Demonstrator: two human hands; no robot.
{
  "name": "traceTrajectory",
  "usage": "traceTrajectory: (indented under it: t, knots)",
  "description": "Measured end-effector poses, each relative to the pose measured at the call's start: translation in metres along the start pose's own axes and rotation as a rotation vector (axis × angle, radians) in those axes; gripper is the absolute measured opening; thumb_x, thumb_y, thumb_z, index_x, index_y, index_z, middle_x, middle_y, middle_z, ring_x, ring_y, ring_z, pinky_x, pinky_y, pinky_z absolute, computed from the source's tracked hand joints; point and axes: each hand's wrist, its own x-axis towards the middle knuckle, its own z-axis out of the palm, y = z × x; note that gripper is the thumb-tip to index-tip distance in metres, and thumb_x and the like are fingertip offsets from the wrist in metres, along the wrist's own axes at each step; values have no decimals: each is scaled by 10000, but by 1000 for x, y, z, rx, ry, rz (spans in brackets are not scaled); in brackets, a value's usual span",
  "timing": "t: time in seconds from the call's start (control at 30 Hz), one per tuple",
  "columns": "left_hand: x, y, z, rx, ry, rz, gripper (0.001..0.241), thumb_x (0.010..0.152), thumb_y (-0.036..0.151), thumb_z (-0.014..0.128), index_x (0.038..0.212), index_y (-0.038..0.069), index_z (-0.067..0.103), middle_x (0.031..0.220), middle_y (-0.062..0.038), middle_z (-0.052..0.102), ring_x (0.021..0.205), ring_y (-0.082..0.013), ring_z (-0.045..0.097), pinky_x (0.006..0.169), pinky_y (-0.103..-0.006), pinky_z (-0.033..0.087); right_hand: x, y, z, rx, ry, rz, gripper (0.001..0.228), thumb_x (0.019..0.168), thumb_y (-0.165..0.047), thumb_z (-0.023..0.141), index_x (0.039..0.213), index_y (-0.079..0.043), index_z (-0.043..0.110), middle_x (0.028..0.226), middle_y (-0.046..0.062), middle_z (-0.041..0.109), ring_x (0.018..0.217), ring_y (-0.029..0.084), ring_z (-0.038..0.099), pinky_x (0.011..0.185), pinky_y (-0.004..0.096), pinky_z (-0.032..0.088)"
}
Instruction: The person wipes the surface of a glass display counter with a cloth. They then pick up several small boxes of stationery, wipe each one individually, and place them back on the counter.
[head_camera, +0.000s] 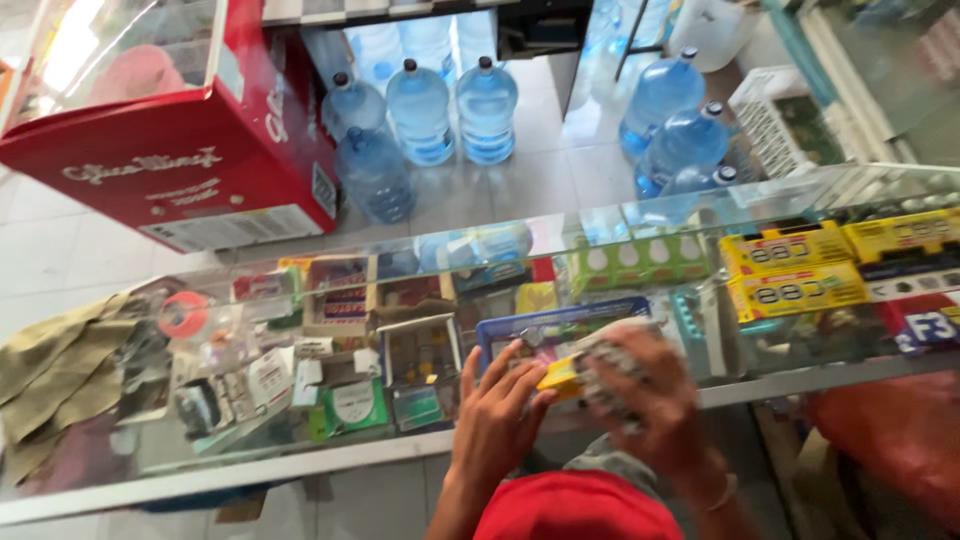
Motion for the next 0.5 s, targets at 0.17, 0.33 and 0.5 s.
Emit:
traceTrajectory:
  t: [0.17, 0.33, 0.5]
  knots:
    - [3, 1, -8, -59, -12, 5, 349, 928, 188, 702, 1242, 72, 603, 1292, -115, 673, 1305, -318, 597, 1156, -537, 348, 9, -22, 19, -85, -66, -50, 476, 720, -208, 808, 1182, -124, 735, 1305, 135, 626, 1266, 357, 581, 1093, 554, 398]
    - [2, 3, -16, -184, -50, 42, 571, 845, 165, 768, 1335, -29, 547, 1234, -181, 651, 1190, -336, 619, 1082, -514, 373, 14, -16, 16, -107, -45, 57, 434, 753, -229, 796, 1163, -108, 720, 1308, 134, 633, 1267, 355, 586, 1109, 540, 421]
    - [0, -2, -7, -124, -29, 22, 506, 818, 60, 729, 1288, 32, 545, 1193, -116, 691, 1181, -282, 672, 1114, -444, 441, 13, -21, 32, -91, -61, -42, 408, 742, -258, 805, 1119, -119, 730, 1271, 119, 643, 1236, 333, 599, 1112, 563, 414]
